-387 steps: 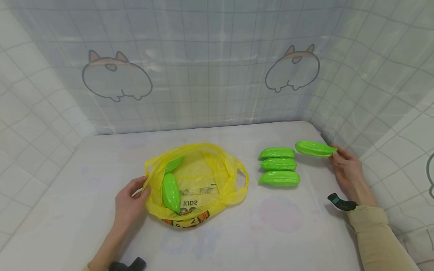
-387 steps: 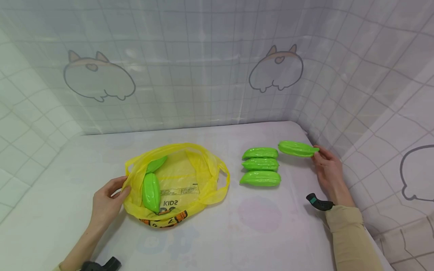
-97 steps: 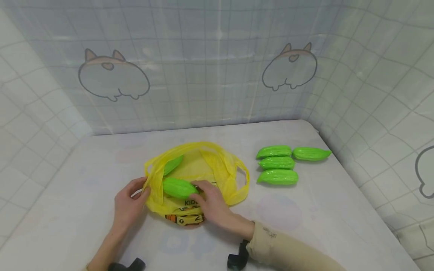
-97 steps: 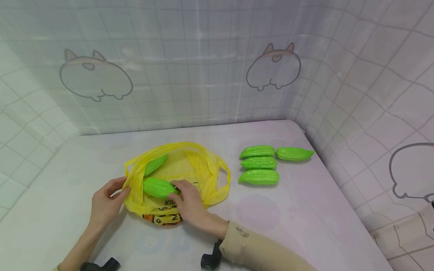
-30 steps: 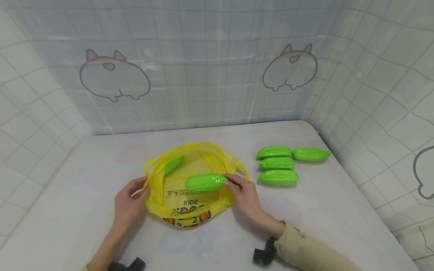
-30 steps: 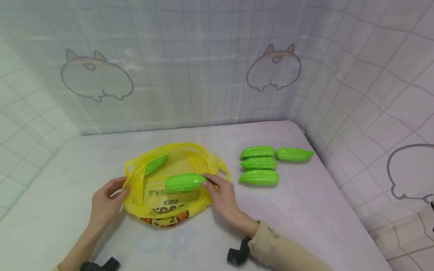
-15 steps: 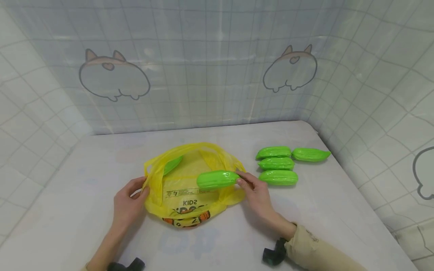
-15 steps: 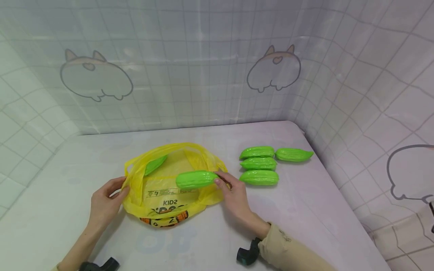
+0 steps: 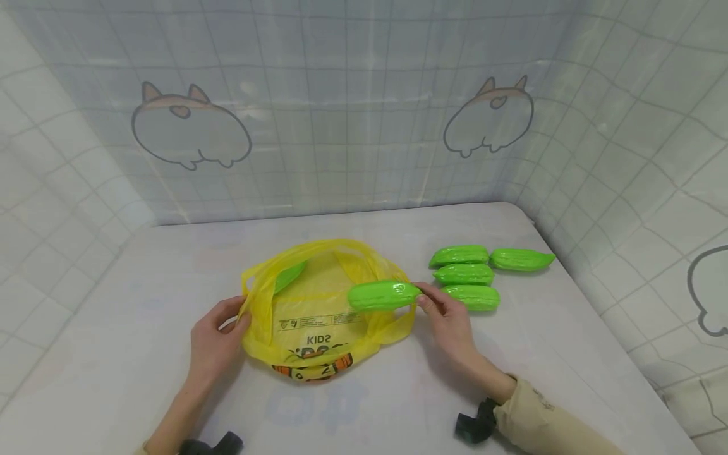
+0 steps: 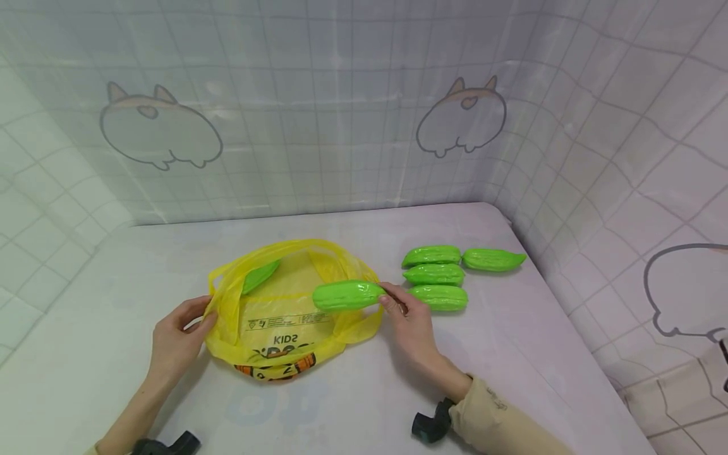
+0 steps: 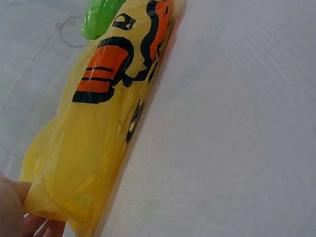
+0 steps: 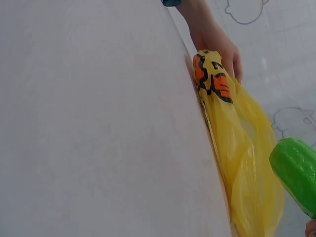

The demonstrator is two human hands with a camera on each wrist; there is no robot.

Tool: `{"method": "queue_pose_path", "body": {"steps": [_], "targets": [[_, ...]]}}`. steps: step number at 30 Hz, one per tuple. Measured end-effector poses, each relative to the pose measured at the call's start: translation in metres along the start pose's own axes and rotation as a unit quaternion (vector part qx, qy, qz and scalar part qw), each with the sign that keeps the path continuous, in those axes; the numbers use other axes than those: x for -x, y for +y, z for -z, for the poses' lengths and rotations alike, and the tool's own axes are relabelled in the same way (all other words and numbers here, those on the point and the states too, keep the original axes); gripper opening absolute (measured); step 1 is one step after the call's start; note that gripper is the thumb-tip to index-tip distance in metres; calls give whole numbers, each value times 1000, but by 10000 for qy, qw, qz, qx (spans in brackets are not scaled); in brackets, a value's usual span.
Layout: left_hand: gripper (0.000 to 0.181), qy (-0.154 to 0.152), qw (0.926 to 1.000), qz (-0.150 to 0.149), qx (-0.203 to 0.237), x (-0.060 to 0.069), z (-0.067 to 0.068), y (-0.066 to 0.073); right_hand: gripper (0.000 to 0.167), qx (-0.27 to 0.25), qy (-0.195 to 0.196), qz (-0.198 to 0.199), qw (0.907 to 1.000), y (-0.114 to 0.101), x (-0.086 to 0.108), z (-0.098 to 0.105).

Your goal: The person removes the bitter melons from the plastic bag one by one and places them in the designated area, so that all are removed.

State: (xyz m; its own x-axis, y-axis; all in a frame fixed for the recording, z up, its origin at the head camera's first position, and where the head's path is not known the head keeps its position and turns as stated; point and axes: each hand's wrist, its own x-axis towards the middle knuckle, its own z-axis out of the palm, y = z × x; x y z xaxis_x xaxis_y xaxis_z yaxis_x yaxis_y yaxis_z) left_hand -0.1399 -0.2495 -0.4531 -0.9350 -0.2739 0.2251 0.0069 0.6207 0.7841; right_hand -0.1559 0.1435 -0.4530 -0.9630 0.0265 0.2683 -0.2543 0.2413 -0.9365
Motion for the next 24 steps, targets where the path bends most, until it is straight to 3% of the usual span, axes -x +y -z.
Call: {"method": "queue_pose_path", "body": {"steps": [4, 14, 24], "targets": [[33, -5, 10000, 2, -15, -1, 0, 0, 32, 70, -20, 72, 9999, 2, -2, 10], [33, -32, 10000, -80, 9, 0, 0, -3, 35, 557, 202, -288, 9978, 4, -5, 35], [33, -25, 10000, -43, -2, 0, -1, -4, 31, 778, 706, 244, 9942, 10, -8, 60]]}}
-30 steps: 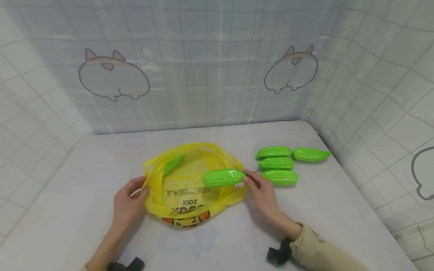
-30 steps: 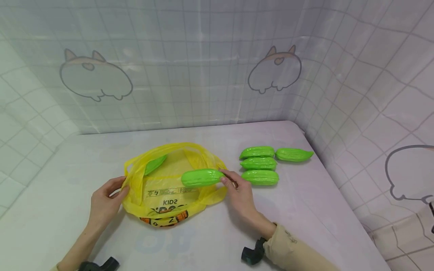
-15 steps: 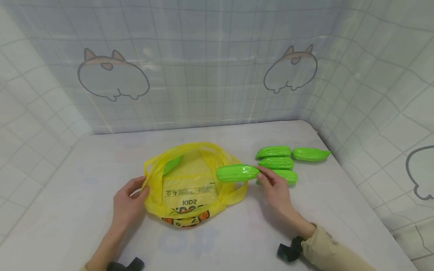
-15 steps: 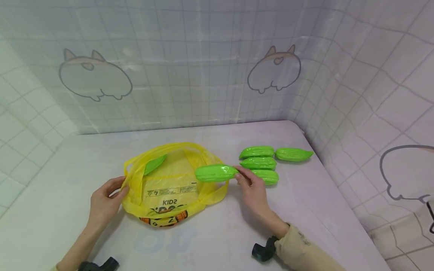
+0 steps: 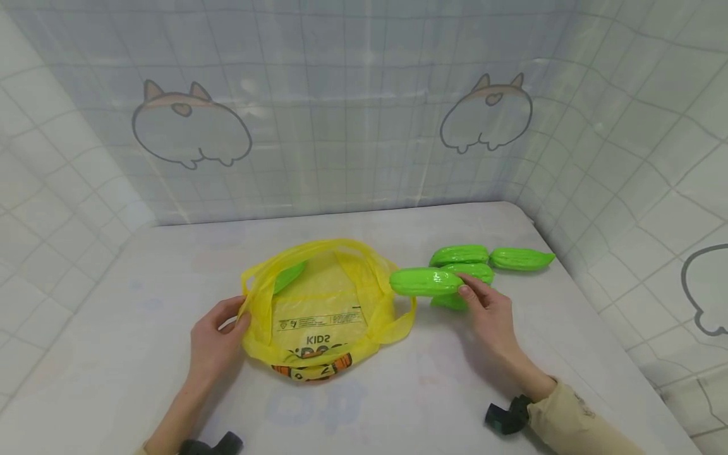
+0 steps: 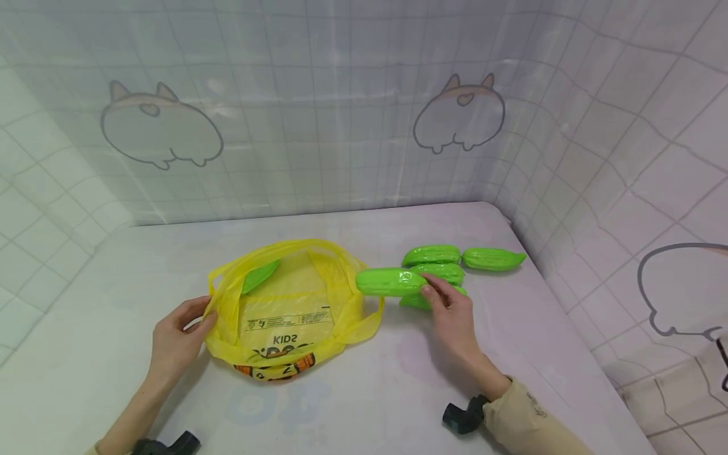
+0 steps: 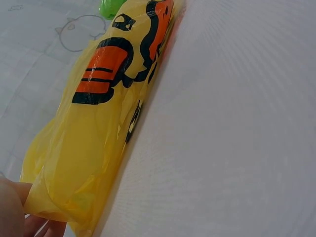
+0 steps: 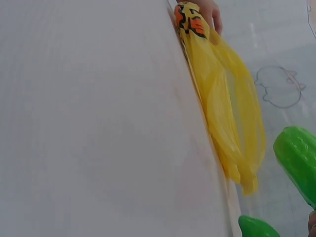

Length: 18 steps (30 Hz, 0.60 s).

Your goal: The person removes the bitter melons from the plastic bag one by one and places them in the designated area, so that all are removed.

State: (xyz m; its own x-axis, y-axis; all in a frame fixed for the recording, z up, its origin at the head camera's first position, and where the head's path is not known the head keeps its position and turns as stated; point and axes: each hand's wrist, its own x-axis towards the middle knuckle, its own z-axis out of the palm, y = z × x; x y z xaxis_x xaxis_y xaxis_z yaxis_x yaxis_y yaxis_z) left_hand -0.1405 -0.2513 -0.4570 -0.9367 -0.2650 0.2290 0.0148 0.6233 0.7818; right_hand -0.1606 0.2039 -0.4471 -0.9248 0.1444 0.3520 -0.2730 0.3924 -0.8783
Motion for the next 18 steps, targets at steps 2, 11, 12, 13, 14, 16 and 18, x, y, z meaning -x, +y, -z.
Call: {"method": "queue_pose_path", "body": {"steps": [2, 11, 12, 13, 14, 16, 18], "targets": [[33, -6, 10000, 2, -11, 0, 0, -1, 31, 47, 56, 41, 10000, 1, -1, 4], [34, -36, 9999, 87, 58, -1, -1, -1, 32, 143, 285, 170, 9993, 11, -6, 30], [34, -52, 9999, 87, 76, -1, -1, -1, 33, 149, 328, 155, 9992, 13, -6, 33], [34, -63, 9999, 91, 87, -1, -1, -1, 33, 202, 372, 137, 9990, 14, -6, 36], [35, -69, 9999, 91, 91, -1, -1, -1, 34, 258, 409, 111, 9988, 16, -6, 39], [35, -75, 9999, 88, 86, -1, -1, -1, 34, 332, 471, 41, 9983, 20, -7, 44], [35, -81, 9999, 73, 78, -1, -1, -2, 35, 419, 498, -7, 9979, 23, -8, 48]]}}
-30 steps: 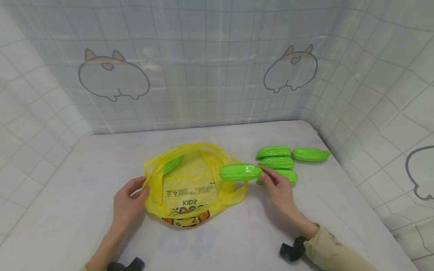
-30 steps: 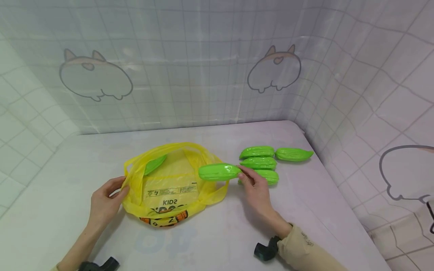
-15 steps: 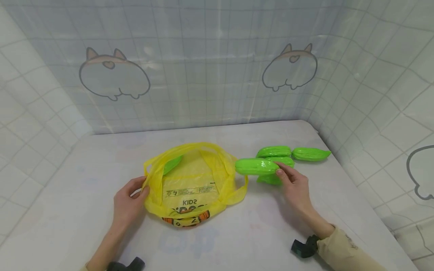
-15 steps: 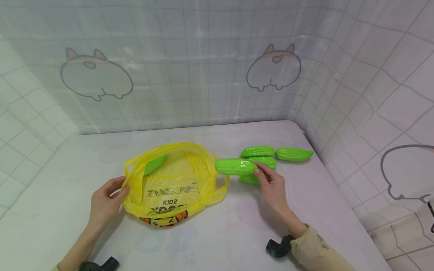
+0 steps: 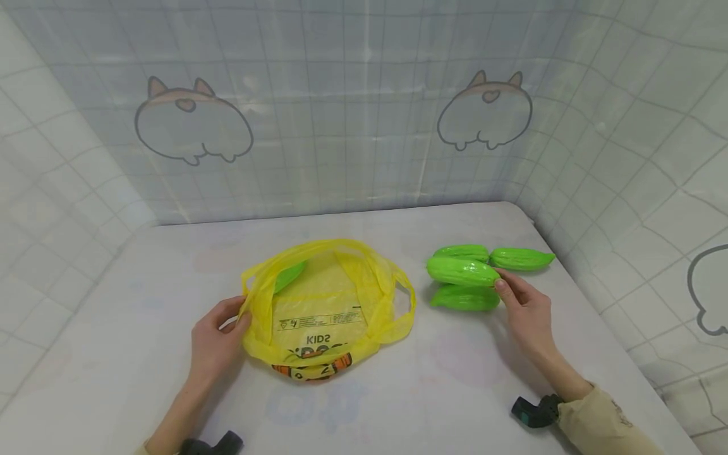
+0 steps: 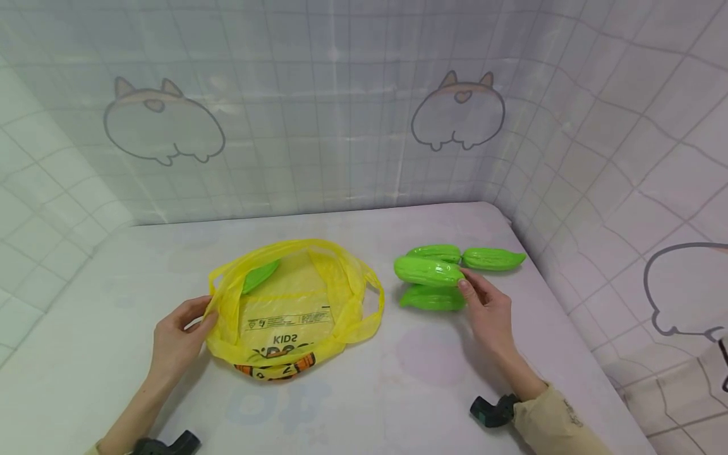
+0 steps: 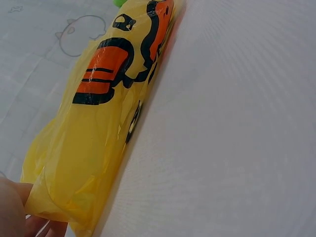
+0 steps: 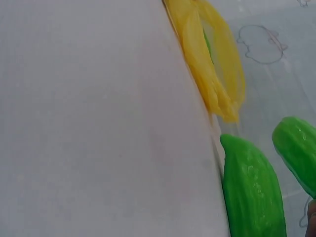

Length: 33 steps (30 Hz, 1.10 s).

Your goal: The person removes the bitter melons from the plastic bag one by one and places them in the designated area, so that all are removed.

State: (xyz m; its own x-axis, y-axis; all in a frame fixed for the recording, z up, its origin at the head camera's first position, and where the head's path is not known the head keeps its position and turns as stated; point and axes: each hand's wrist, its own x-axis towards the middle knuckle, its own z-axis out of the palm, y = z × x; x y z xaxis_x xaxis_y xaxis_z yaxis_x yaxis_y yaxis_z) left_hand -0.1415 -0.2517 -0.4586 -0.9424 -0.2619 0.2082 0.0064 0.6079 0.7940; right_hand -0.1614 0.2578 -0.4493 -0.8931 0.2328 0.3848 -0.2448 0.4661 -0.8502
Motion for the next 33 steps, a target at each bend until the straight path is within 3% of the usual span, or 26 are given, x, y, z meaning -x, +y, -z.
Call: {"method": "queue_pose_path", "body": {"steps": [28, 33], "targets": [[35, 29, 10000, -8, -11, 2, 0, 1, 43, 229, 206, -96, 9995, 36, -19, 40], [33, 151, 9998, -111, -3, 2, -2, 0, 47, 282, 111, -312, 9991, 43, -22, 49]]}}
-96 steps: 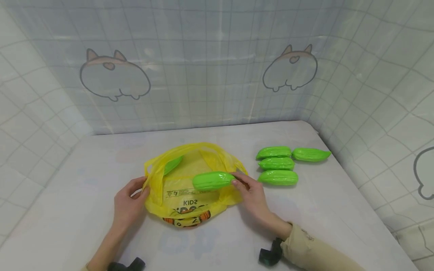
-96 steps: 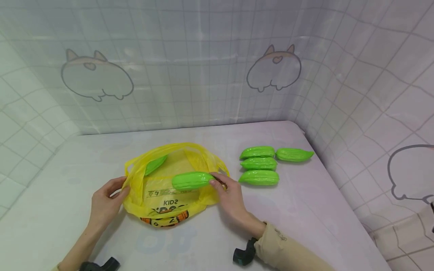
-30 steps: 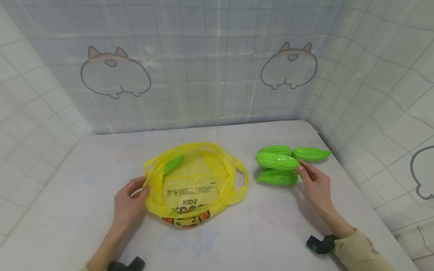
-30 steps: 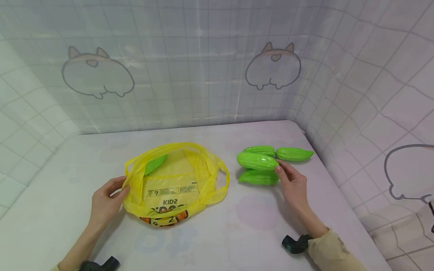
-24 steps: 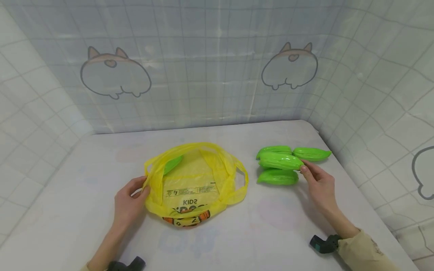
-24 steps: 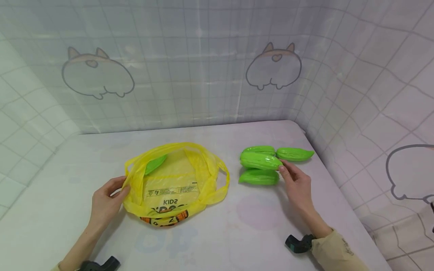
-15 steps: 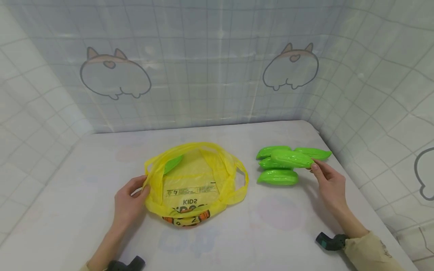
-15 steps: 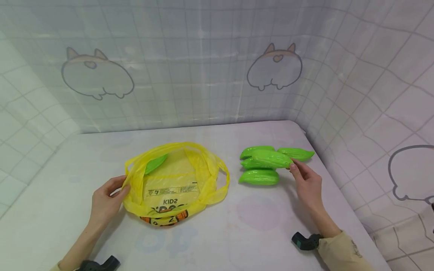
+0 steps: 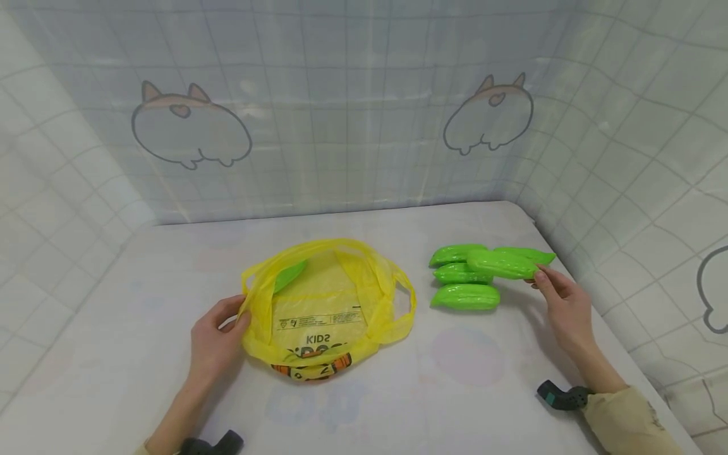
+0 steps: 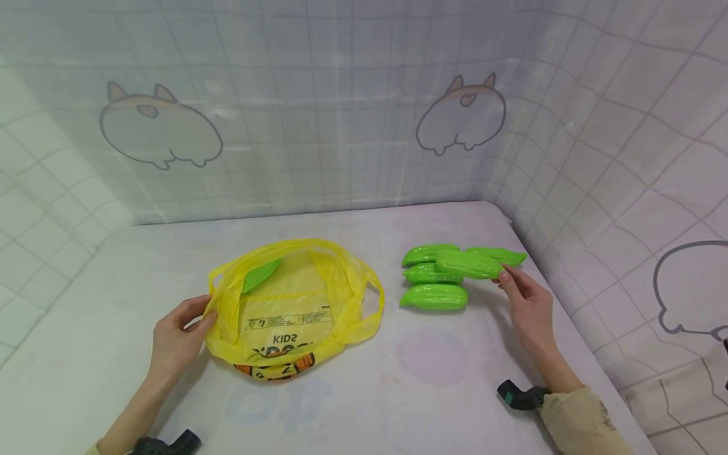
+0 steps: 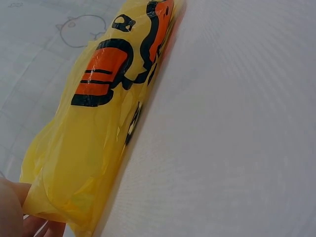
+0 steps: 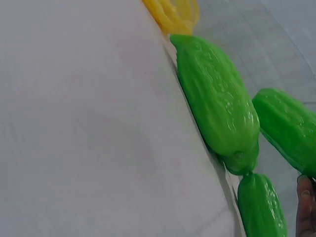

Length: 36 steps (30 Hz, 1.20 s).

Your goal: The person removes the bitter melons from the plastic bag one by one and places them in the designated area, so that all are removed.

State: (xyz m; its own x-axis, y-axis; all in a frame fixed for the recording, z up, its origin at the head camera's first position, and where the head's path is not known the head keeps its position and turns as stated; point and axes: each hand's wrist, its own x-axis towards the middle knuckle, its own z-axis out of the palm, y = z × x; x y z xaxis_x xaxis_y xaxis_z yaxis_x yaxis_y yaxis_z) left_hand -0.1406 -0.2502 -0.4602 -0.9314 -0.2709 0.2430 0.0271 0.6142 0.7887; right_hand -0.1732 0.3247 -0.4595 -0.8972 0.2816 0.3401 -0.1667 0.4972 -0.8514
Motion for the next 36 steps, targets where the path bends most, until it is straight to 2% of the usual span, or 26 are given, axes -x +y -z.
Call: {"method": "queue_pose_path", "body": {"steps": [2, 8, 14, 18, 23, 26, 28, 32, 36], "targets": [[32, 45, 10000, -55, 37, 0, -1, -1, 47, -71, -50, -58, 9999, 2, -2, 4], [32, 77, 9999, -112, 89, -1, 0, -2, 43, -826, -18, -237, 9963, 8, -7, 14], [32, 49, 9999, -106, 93, 0, 0, -1, 43, -880, 17, -342, 9955, 13, -10, 20], [32, 51, 9999, -84, 73, 0, 0, -1, 42, -1185, -41, -430, 9920, 16, -11, 25], [32, 39, 9999, -95, 38, 0, 0, -1, 46, -869, -147, -439, 9951, 20, -13, 31], [32, 30, 9999, -91, 43, -1, 0, -1, 42, -781, -210, -455, 9957, 22, -14, 36], [32, 27, 10000, -75, 46, -1, 0, -2, 32, -990, -274, -525, 9933, 23, -15, 39], [32, 17, 10000, -27, 39, -1, 0, -2, 13, -1684, -364, -725, 9824, 26, -17, 43], [33, -15, 10000, 33, -3, -1, 0, -1, 13, -1945, -349, -923, 9759, 30, -17, 43]]}}
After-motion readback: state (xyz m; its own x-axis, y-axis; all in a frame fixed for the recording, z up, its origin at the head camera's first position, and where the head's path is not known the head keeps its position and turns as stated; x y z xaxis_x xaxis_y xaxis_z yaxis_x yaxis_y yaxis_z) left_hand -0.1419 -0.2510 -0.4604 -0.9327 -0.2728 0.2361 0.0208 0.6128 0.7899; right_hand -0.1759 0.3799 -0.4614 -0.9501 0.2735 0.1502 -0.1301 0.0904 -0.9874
